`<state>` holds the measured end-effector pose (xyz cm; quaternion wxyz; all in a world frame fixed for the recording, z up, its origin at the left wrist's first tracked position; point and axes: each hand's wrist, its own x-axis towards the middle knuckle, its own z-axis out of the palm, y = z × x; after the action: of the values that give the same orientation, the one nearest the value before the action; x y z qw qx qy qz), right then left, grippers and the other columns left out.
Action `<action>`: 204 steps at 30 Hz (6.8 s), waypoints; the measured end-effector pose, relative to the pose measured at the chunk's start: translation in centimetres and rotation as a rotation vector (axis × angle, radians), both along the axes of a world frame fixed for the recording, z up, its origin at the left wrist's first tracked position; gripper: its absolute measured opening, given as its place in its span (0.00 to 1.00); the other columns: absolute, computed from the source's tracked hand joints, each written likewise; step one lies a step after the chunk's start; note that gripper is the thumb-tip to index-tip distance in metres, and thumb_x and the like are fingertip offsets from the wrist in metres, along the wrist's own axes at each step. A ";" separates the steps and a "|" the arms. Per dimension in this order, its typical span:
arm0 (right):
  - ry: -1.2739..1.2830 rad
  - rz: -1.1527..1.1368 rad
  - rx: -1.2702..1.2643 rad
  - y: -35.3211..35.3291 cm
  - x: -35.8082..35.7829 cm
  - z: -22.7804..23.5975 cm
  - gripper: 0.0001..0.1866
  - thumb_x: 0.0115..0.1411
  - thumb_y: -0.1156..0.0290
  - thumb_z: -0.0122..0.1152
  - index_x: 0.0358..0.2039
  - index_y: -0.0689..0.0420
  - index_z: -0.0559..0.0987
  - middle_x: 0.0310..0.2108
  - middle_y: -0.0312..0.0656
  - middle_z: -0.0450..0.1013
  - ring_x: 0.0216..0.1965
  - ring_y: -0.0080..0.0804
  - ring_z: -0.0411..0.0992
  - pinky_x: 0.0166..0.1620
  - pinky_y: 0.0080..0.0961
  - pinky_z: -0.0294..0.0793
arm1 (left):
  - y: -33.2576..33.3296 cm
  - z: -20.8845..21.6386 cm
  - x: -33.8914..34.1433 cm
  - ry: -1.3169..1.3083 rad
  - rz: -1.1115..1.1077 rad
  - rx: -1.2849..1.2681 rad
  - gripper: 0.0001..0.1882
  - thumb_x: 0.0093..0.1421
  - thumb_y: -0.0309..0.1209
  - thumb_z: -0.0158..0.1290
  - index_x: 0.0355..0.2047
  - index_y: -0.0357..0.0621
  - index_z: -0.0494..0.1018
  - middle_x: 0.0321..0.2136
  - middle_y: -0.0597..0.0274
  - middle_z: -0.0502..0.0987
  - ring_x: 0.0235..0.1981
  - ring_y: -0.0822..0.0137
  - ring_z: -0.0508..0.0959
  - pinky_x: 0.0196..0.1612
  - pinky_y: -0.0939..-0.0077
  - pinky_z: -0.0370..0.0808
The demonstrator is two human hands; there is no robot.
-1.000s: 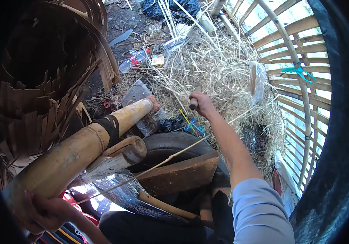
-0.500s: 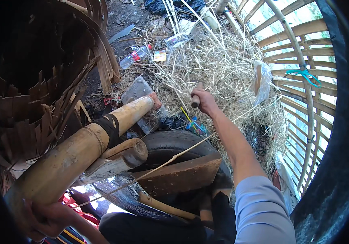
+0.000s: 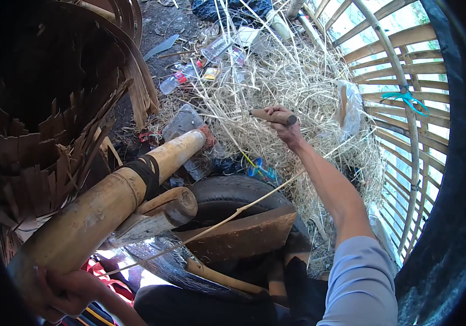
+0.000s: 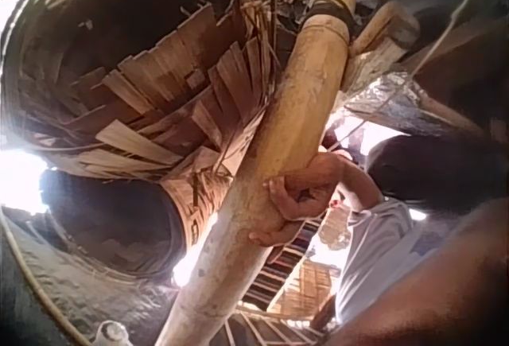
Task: The person shaves and scrapes a bamboo stick using a sickle, moving a cloth aside and carving along the length of the stick.
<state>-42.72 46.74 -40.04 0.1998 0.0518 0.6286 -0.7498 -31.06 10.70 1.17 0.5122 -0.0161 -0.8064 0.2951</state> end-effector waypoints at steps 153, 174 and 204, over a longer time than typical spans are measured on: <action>1.375 -0.517 -0.303 4.2 41.6 65.8 0.19 0.55 0.85 0.56 0.46 0.60 0.63 0.44 0.50 0.68 0.50 0.41 0.69 0.56 0.45 0.68 | 17.0 50.1 17.4 -0.549 -0.625 0.745 0.21 0.59 0.38 0.50 0.16 0.33 0.73 0.13 0.56 0.74 0.17 0.67 0.74 0.24 0.70 0.72; 1.040 -0.395 -0.106 1.9 38.1 63.5 0.16 0.56 0.79 0.60 0.43 0.60 0.67 0.42 0.44 0.71 0.47 0.29 0.70 0.51 0.28 0.71 | 17.0 49.1 19.2 -0.580 -0.648 0.677 0.21 0.59 0.37 0.49 0.15 0.34 0.73 0.12 0.56 0.73 0.14 0.67 0.73 0.23 0.69 0.71; 1.066 -0.577 -0.156 1.9 40.1 63.4 0.14 0.57 0.81 0.58 0.42 0.61 0.66 0.41 0.43 0.69 0.45 0.26 0.69 0.46 0.25 0.73 | 18.0 49.0 19.4 -0.563 -0.613 0.609 0.20 0.58 0.41 0.52 0.20 0.33 0.75 0.14 0.54 0.73 0.17 0.65 0.72 0.26 0.66 0.70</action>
<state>-2.58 48.60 23.37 -0.3503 -0.1772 0.5458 -0.7403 -11.70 28.69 50.13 0.3197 -0.1805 -0.9207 -0.1326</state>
